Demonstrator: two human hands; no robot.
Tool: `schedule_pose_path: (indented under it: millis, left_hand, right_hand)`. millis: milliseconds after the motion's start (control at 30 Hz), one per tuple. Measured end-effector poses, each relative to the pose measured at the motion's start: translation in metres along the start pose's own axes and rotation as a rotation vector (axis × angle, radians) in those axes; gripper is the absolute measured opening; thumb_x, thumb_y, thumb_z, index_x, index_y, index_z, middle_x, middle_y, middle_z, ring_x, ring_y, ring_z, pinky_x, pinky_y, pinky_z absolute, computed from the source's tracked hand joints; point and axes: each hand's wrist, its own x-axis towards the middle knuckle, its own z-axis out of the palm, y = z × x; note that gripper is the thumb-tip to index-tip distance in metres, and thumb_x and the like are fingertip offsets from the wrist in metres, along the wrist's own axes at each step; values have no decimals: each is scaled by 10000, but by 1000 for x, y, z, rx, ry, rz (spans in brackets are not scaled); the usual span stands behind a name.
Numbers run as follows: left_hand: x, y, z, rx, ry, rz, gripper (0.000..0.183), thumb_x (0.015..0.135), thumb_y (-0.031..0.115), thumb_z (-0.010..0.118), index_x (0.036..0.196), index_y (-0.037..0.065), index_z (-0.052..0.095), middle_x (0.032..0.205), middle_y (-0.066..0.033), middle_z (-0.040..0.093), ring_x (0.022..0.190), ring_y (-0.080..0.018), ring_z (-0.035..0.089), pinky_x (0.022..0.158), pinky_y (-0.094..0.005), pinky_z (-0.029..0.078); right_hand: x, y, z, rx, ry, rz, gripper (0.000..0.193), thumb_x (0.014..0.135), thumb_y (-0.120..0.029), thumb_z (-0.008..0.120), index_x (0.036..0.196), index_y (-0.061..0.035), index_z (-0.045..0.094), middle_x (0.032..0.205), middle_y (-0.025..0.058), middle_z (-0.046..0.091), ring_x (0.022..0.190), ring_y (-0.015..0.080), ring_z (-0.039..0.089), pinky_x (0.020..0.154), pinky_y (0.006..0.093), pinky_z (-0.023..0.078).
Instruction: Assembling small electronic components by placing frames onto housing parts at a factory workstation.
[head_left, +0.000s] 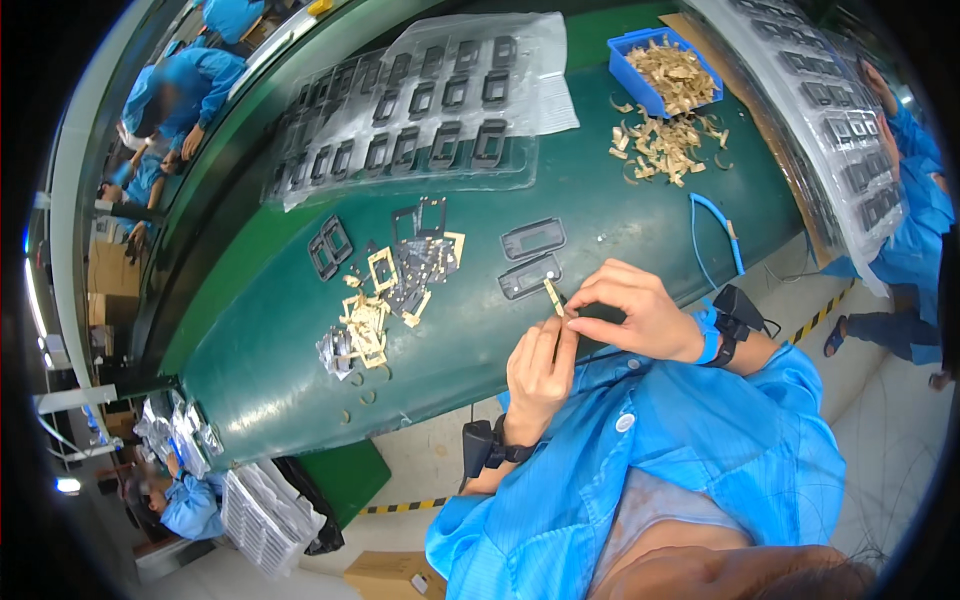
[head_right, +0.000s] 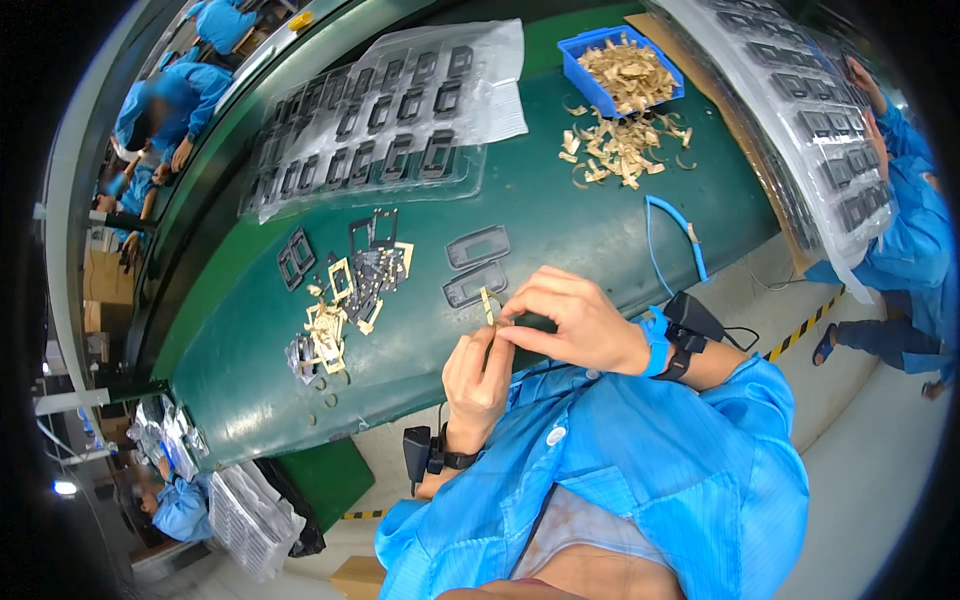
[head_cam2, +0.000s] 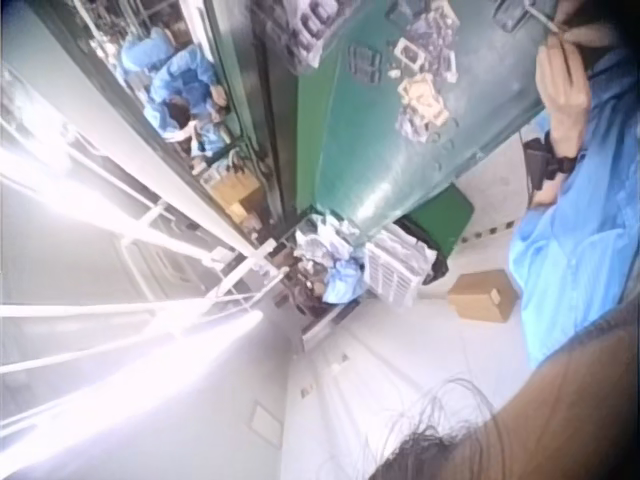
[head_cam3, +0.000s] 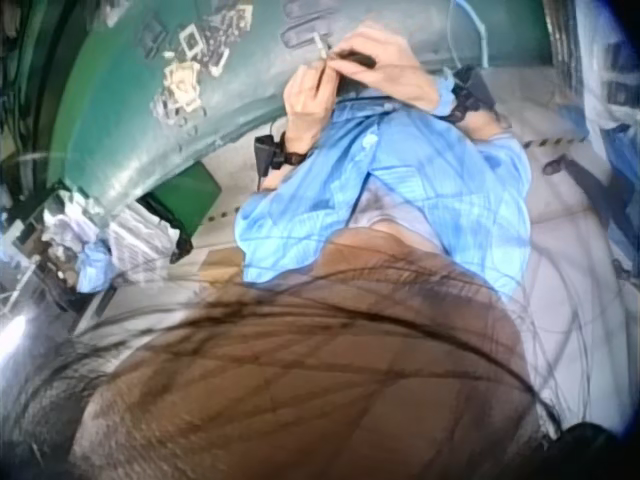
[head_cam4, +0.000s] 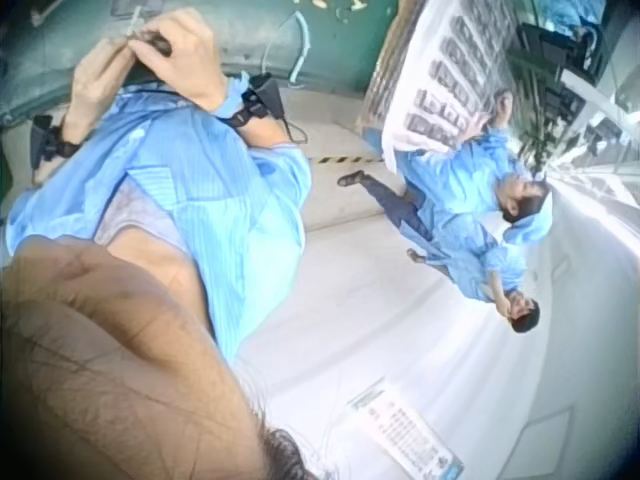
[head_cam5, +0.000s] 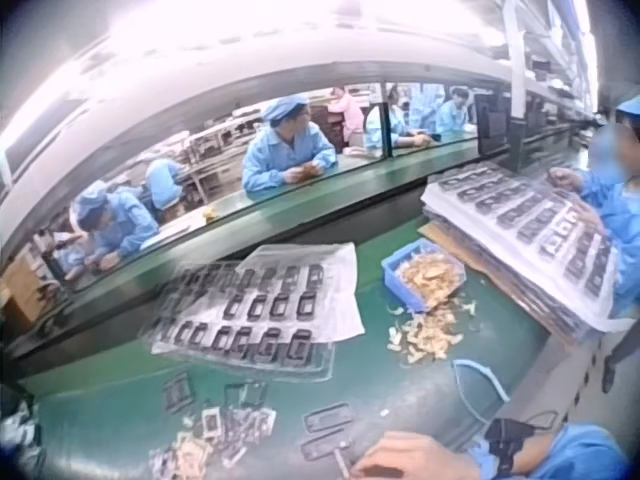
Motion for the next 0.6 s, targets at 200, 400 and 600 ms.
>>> schedule_pose_path:
  millis: [200,400,600]
  left_hand:
    - [8,16,-8,-370,7,-557,225,847,2,760,1068,-31,732,930,-133,705,806,-218,688,747,-330,564]
    - [10,-3,-16,-1529,104,-1128,159,980,61,631,1062,-61,692,920,-119,707,792,-170,662,707,-256,544]
    - [11,-8,-12,-1615,111,-1253,134,977,50,627,1024,-68,669,889,-112,677,756,-149,614,695,-256,514]
  right_hand:
    - [-1,13,9,-361,132,-330,129,809,-144,708,888,-46,681,868,63,652,789,222,637,648,334,511]
    - [-1,19,5,-664,245,-654,244,764,-123,681,970,6,691,863,59,633,820,201,636,667,326,507]
    - [-3,26,2,-669,240,-745,252,817,-143,644,1010,12,690,964,98,672,905,231,657,716,339,525]
